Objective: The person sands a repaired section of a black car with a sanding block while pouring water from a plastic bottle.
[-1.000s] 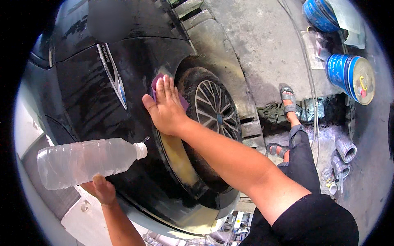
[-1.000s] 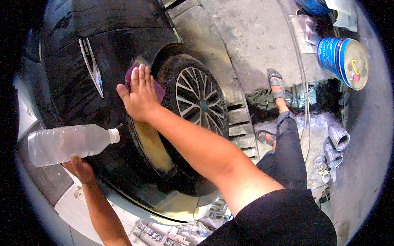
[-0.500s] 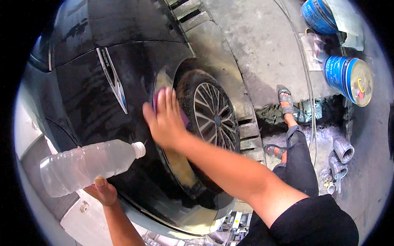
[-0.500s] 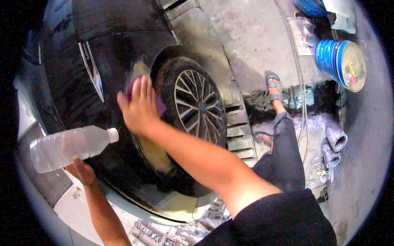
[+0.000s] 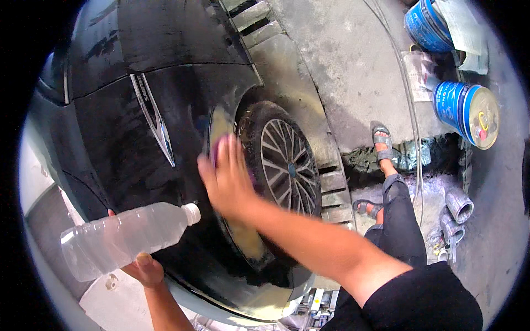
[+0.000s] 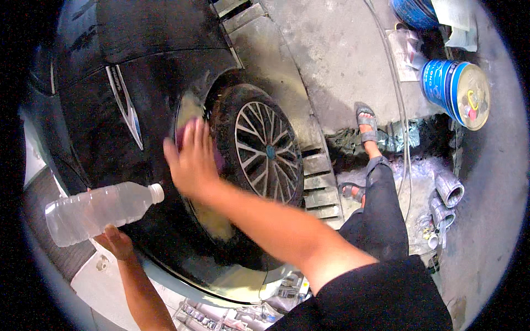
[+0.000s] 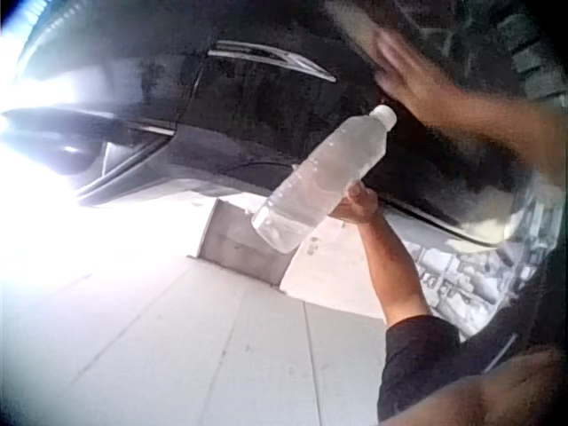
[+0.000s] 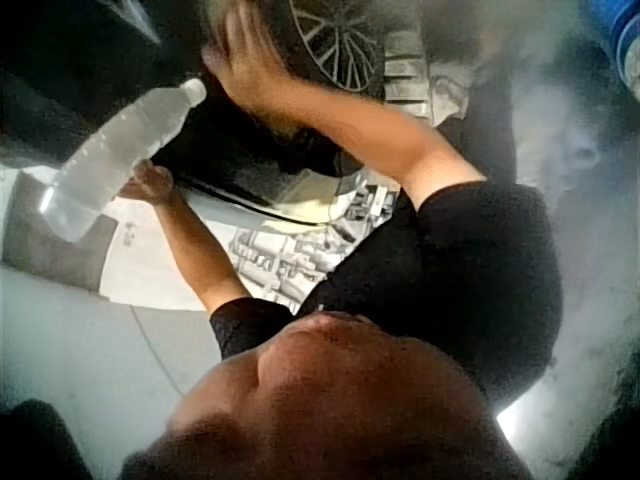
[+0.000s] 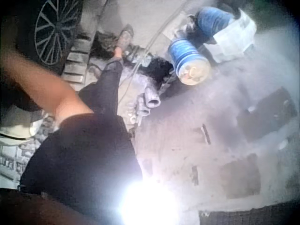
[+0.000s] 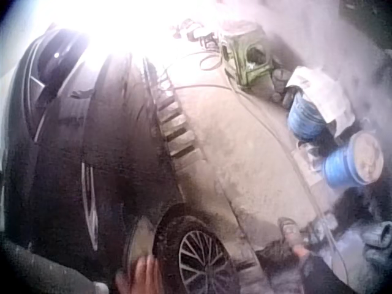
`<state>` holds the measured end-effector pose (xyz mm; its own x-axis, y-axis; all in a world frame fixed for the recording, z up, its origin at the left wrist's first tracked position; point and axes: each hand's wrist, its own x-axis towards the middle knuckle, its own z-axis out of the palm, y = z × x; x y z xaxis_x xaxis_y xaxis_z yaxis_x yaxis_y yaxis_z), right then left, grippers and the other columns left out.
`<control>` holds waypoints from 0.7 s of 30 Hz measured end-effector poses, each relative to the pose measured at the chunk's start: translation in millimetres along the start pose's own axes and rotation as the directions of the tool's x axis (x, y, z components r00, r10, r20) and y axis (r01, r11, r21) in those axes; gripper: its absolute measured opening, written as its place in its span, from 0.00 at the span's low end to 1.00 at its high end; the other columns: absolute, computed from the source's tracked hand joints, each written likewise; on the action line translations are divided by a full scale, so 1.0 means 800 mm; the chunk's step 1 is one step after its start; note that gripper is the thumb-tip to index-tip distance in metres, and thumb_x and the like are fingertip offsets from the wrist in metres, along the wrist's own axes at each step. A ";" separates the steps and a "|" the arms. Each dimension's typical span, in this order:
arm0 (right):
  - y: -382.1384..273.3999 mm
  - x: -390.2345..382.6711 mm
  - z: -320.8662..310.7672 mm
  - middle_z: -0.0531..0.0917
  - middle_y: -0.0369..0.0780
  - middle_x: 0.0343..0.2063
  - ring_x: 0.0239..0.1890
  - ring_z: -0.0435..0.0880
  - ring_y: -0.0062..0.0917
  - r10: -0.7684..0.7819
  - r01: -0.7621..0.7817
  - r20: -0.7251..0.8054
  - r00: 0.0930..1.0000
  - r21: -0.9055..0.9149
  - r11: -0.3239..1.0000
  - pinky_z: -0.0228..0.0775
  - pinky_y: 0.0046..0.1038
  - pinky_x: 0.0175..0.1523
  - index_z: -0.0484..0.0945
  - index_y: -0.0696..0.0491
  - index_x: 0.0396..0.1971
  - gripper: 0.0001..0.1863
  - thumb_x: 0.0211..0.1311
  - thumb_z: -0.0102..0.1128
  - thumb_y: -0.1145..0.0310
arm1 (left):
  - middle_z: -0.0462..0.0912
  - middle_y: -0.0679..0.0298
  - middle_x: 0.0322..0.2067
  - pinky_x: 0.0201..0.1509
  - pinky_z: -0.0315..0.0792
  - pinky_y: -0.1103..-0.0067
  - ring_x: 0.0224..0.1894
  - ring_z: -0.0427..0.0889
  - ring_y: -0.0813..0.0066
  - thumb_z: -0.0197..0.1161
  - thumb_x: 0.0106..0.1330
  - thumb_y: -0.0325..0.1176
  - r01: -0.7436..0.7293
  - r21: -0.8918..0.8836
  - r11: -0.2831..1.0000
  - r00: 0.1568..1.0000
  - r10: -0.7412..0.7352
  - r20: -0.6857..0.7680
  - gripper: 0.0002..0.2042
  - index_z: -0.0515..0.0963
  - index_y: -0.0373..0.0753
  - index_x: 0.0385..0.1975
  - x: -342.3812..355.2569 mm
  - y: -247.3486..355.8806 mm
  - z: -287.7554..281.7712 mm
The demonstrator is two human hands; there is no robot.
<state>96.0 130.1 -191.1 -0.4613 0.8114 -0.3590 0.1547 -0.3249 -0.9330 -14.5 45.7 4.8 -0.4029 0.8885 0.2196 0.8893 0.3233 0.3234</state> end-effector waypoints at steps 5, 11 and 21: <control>-0.004 -0.111 -0.014 0.41 0.67 0.70 0.74 0.39 0.60 -0.100 0.101 0.139 0.985 -0.001 0.995 0.31 0.50 0.76 0.40 0.73 0.68 0.42 0.74 0.41 0.51 | 0.59 0.43 0.68 0.61 0.74 0.60 0.62 0.74 0.53 0.55 0.64 0.63 0.029 -0.063 0.998 1.000 -0.029 0.003 0.39 0.58 0.42 0.67 -0.007 0.007 -0.004; 0.029 0.148 -0.003 0.50 0.67 0.68 0.73 0.46 0.59 0.068 -0.069 -0.015 0.998 -0.083 0.994 0.38 0.45 0.76 0.49 0.75 0.66 0.45 0.73 0.35 0.43 | 0.57 0.39 0.67 0.66 0.66 0.57 0.68 0.63 0.47 0.60 0.62 0.61 0.061 -0.216 0.974 0.998 -0.066 -0.018 0.45 0.51 0.37 0.70 0.006 0.006 0.016; 0.015 0.059 0.003 0.52 0.72 0.64 0.68 0.52 0.67 -0.048 0.058 0.096 0.994 -0.108 0.992 0.46 0.53 0.72 0.53 0.74 0.63 0.39 0.73 0.40 0.48 | 0.76 0.55 0.50 0.68 0.67 0.58 0.54 0.78 0.63 0.62 0.55 0.69 0.164 -0.153 0.974 0.986 -0.165 0.006 0.45 0.60 0.41 0.65 -0.001 0.020 0.003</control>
<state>73.7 163.2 -218.8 -0.5503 0.7753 -0.3101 0.2213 -0.2227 -0.9494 0.4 50.6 7.8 -0.5427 0.8250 0.1575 0.7673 0.4108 0.4924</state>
